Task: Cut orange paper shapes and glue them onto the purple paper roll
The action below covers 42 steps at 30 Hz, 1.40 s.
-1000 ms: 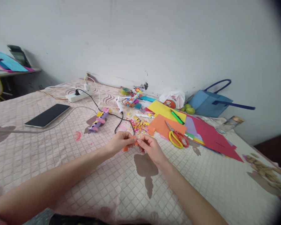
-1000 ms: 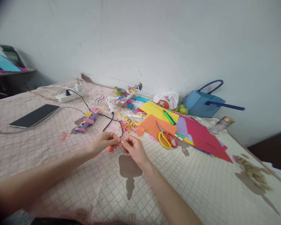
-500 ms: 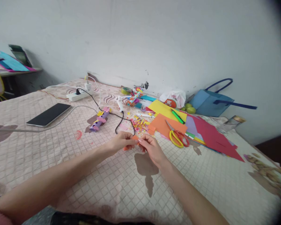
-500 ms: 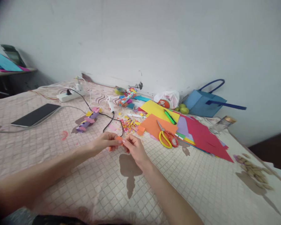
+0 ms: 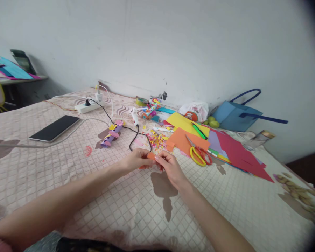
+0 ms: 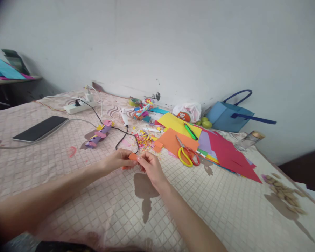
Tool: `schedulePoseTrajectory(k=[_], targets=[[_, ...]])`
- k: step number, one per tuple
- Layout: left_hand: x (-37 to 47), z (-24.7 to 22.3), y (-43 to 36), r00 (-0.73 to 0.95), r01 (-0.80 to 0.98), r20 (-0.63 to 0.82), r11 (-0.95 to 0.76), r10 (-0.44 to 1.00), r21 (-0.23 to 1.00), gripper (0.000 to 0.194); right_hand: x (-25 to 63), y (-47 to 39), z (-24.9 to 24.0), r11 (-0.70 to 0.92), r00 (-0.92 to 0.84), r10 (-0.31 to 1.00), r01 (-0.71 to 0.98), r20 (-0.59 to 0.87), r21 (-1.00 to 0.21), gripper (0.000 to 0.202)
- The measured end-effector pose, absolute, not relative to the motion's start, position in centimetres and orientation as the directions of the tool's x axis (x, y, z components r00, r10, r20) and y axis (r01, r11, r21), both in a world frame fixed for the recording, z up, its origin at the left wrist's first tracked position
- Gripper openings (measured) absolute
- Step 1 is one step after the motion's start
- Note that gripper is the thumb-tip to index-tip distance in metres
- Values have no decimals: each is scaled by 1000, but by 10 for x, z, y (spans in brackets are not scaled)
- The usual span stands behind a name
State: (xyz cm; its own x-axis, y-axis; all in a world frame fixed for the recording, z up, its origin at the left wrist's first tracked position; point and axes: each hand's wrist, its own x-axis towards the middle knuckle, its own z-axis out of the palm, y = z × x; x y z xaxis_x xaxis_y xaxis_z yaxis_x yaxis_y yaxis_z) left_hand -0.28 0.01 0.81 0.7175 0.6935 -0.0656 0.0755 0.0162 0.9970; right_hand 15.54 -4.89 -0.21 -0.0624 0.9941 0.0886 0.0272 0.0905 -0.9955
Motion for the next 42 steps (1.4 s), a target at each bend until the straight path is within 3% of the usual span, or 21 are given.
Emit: schedulePoseTrajectory(k=[16, 22, 28, 34, 42], targets=[[-7, 12, 12, 595, 85, -204, 192, 777, 978, 47, 167, -44, 4, 82, -60, 995, -17, 83, -996, 20], [-5, 17, 5, 629, 67, -144, 131, 764, 989, 35, 168, -45, 3, 34, -68, 997, -19, 36, -999, 21], [-4, 15, 3, 561, 29, -95, 96, 822, 995, 33, 160, -47, -2, -45, -62, 997, -151, -36, -988, 31], [-3, 12, 4, 530, 47, -80, 65, 844, 997, 32, 161, -47, -4, 70, -47, 997, 45, 67, -997, 23], [-3, 12, 5, 542, 135, -1, -86, 840, 987, 27, 165, -46, -2, 98, -183, 981, 195, 62, -976, 26]])
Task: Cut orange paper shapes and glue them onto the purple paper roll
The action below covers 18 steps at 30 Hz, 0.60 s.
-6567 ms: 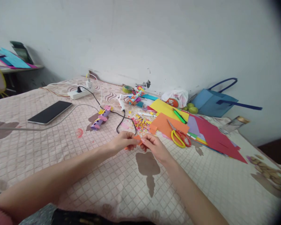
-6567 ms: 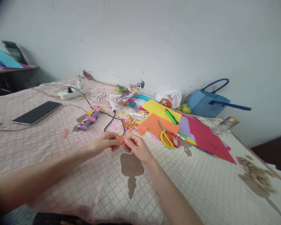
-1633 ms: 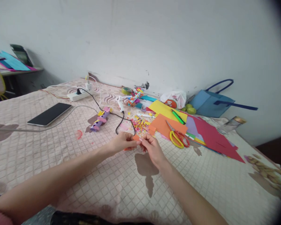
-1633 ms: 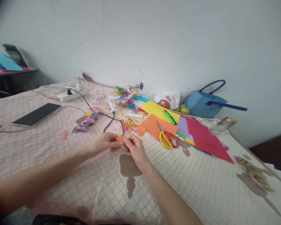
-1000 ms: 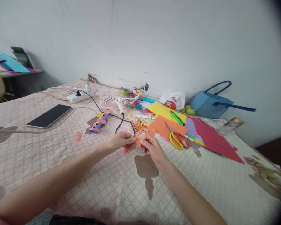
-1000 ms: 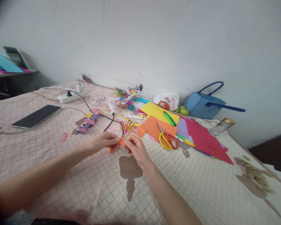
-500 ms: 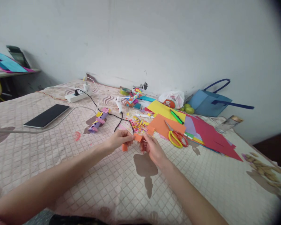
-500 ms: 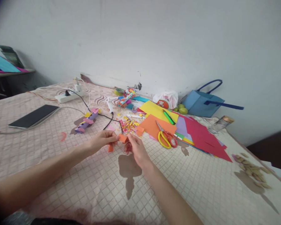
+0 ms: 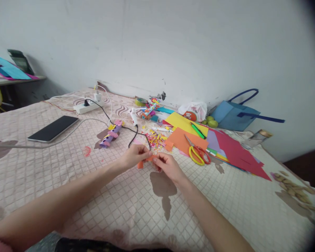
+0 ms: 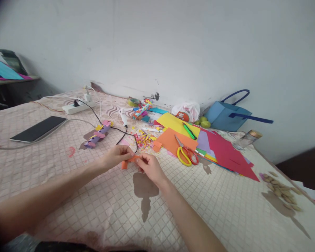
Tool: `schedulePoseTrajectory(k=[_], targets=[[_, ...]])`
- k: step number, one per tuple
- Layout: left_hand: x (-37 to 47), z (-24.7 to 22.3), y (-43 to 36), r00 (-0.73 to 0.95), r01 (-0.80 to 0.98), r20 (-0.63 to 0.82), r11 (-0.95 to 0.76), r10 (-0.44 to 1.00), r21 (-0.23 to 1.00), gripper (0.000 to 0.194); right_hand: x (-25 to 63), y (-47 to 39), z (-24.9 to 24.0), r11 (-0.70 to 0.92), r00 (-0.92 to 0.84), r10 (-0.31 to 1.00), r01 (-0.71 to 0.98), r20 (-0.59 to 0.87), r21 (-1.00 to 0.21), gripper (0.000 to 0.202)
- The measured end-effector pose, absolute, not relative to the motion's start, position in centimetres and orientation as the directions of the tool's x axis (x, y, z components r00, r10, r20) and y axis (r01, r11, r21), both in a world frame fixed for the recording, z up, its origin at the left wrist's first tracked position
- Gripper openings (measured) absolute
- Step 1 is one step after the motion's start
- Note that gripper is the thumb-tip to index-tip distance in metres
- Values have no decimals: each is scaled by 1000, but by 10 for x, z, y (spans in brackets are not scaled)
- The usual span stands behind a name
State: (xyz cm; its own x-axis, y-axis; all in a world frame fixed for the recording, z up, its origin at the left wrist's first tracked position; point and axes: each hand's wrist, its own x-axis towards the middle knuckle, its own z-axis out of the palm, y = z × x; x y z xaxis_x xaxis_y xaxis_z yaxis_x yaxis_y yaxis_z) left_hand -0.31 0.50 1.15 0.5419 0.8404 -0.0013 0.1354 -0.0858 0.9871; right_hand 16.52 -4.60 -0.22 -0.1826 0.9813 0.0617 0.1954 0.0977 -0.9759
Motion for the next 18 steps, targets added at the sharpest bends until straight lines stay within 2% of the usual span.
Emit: schedulePoseTrajectory(k=[7, 9, 11, 12, 16, 18], targets=[[-2, 7, 6, 522, 130, -8, -70, 853, 989, 29, 162, -42, -7, 169, -110, 983, 206, 149, -964, 26], [-2, 7, 7, 510, 112, -12, -53, 860, 992, 28, 170, -37, -7, 178, -56, 984, 305, 168, -936, 30], [-3, 6, 10, 490, 97, -31, -20, 871, 995, 28, 190, -29, -5, 151, 58, 975, 532, 214, -833, 35], [-4, 6, 11, 481, 91, -42, -2, 876, 996, 28, 205, -26, -2, 108, 131, 952, 701, 276, -705, 36], [-5, 4, 15, 461, 69, -57, 28, 886, 997, 29, 280, -19, 4, -65, 313, 870, 838, 381, -542, 19], [-6, 3, 15, 464, 73, -57, 26, 884, 997, 30, 313, -20, 1, -162, 379, 836, 861, 396, -482, 23]])
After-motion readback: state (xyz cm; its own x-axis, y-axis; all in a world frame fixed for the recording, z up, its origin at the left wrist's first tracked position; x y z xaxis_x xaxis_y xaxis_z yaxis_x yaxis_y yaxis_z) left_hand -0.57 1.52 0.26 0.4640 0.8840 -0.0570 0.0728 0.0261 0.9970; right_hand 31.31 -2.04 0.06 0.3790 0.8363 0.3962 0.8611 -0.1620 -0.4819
